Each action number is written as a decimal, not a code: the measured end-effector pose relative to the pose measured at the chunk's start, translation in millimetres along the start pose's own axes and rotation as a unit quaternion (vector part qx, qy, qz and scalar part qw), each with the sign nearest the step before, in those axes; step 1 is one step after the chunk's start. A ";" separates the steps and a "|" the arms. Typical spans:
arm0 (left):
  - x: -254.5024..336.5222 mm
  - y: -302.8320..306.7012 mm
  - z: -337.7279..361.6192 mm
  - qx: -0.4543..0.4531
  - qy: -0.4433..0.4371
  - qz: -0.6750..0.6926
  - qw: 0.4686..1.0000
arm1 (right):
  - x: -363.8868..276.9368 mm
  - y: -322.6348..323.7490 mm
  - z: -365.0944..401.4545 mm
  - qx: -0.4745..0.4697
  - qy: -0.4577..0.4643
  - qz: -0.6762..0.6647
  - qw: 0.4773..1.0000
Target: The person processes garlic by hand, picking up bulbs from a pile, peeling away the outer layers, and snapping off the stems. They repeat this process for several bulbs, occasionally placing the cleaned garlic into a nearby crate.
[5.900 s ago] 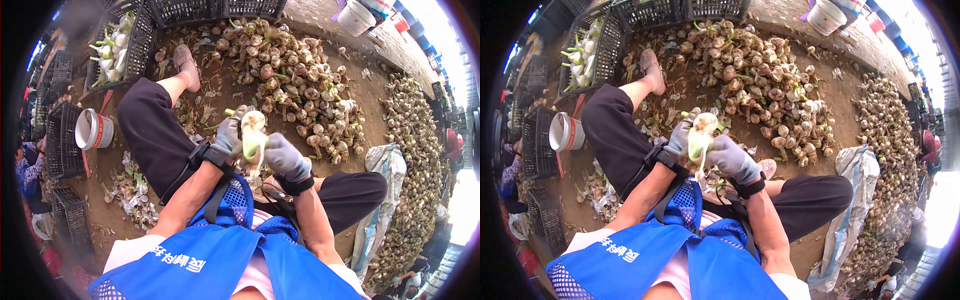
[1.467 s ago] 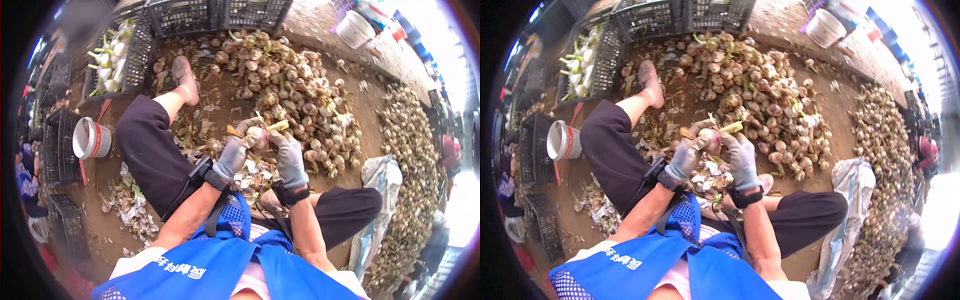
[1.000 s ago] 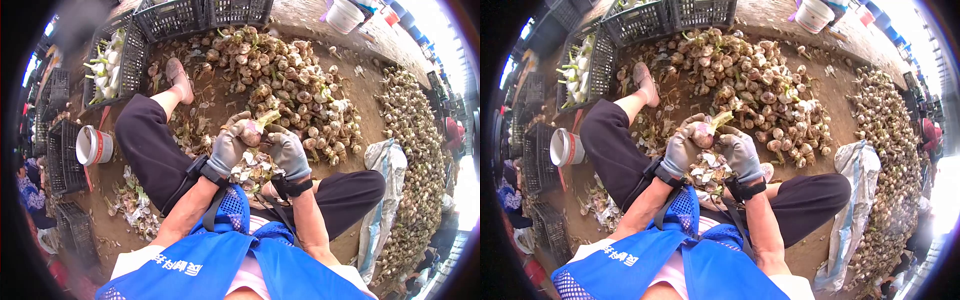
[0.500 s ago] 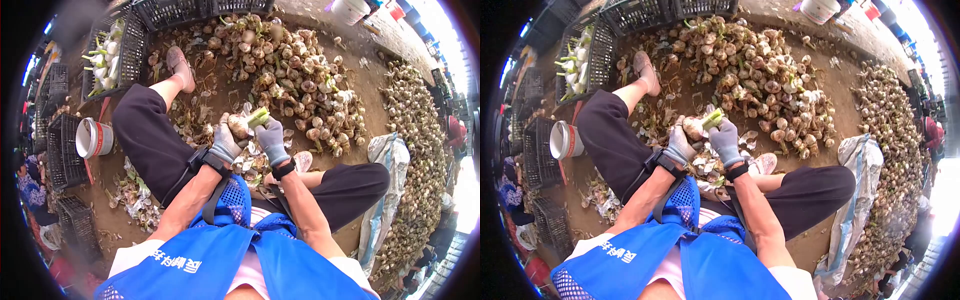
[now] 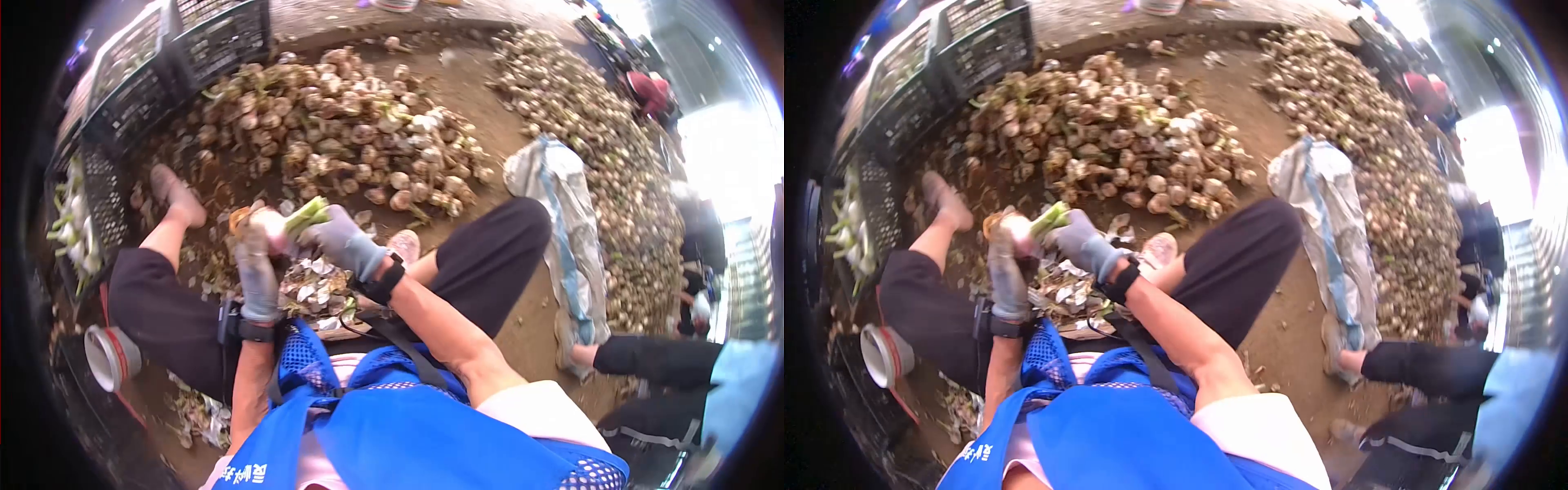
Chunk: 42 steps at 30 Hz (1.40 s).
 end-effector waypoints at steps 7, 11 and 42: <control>-12.8 8.7 -14.6 -0.085 0.163 0.020 0.983 | 6.1 28.6 -5.6 0.005 0.020 0.214 0.977; -20.9 4.1 -3.7 -0.162 0.011 -0.076 0.984 | 22.5 -0.1 -14.8 0.156 0.163 0.350 0.909; 6.2 12.6 -24.1 -0.106 0.071 0.278 0.952 | -39.8 18.9 25.7 -0.001 0.012 0.188 0.982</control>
Point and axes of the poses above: each hand's wrist, its own z-axis away from the middle knuckle, its own y-axis out of the back of the hand, x = y × z, the point moved 2 cm from there along -z, towards the middle knuckle, and after that the axes turned 14 degrees about -y, right-handed, at the moved point
